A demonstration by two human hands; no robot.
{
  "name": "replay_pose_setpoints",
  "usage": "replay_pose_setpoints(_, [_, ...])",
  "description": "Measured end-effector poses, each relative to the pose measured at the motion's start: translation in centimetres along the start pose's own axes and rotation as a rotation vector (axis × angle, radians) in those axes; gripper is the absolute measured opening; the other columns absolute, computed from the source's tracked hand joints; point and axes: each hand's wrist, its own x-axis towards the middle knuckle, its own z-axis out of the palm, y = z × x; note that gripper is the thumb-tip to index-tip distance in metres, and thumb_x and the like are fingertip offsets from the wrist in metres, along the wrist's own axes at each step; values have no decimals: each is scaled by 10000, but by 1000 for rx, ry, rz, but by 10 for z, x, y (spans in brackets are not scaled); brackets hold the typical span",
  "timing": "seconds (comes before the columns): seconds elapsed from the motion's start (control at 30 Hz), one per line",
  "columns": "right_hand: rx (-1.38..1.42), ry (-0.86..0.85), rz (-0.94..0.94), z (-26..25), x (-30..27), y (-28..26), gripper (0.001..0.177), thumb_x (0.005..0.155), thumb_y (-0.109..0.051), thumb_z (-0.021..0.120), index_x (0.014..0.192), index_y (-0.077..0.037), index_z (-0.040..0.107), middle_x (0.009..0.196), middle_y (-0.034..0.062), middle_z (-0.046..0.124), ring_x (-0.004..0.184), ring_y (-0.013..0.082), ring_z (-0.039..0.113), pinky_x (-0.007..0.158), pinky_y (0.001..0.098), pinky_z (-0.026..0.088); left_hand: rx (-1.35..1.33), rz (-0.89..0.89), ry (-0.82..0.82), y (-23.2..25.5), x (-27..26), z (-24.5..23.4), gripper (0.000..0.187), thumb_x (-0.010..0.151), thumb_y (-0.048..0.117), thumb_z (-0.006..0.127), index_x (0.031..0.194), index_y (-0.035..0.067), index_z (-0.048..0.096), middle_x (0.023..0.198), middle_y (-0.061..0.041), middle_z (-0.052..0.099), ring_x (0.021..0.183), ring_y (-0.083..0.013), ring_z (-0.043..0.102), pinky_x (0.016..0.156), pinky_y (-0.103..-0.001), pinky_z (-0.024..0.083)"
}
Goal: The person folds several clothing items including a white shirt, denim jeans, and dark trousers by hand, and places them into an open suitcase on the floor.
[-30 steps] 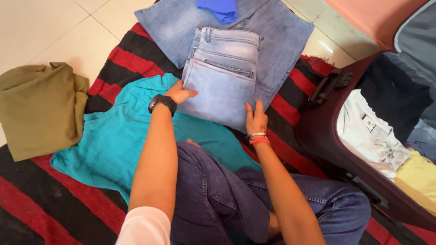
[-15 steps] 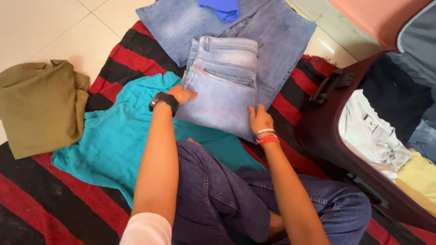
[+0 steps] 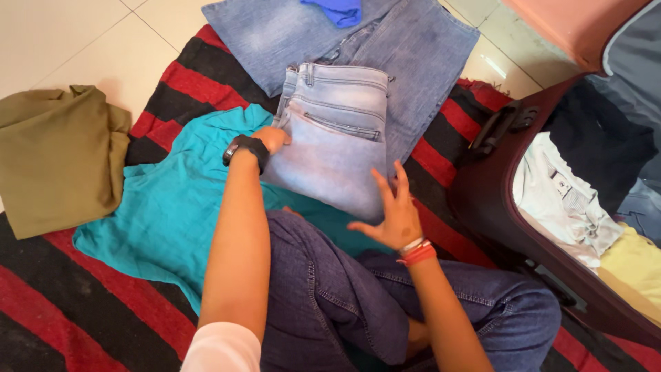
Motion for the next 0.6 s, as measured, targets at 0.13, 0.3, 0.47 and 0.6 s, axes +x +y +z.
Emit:
replay_pose_setpoints(0.13, [-242,95,-150,8,-8,9,940,581,-242,886,1445,-131,534,1573,224,375,1374,441,445,1123,525,412,-61,9,-36,3,-5,-3,564,866,382,636,1278,-1,676,1398,-240,619,1317,-389,555,1125,-440,385])
replay_pose_setpoints(0.3, [-23,116,-228,9,-17,34,512,720,-108,809,1223,-123,717,1512,75,592,1525,381,430,1212,505,381,-76,5,-83,4,-16,-7,617,828,429,622,1300,36,677,1388,-202,638,1329,-378,563,1130,-422,390])
replay_pose_setpoints(0.47, [238,73,-354,-23,-2,25,330,646,-136,813,955,-71,718,1401,123,640,1504,425,352,1230,599,245,-108,128,95,13,-39,-18,759,823,347,713,1458,50,421,1427,-279,521,1334,-418,506,1110,-421,390])
replay_pose_setpoints(0.6, [392,-37,-364,-33,4,22,257,664,-115,787,888,-46,681,1253,114,721,1446,399,469,1250,592,229,44,755,381,25,-57,-24,685,640,31,690,1322,84,655,1437,-283,511,1288,-456,504,1057,-416,427])
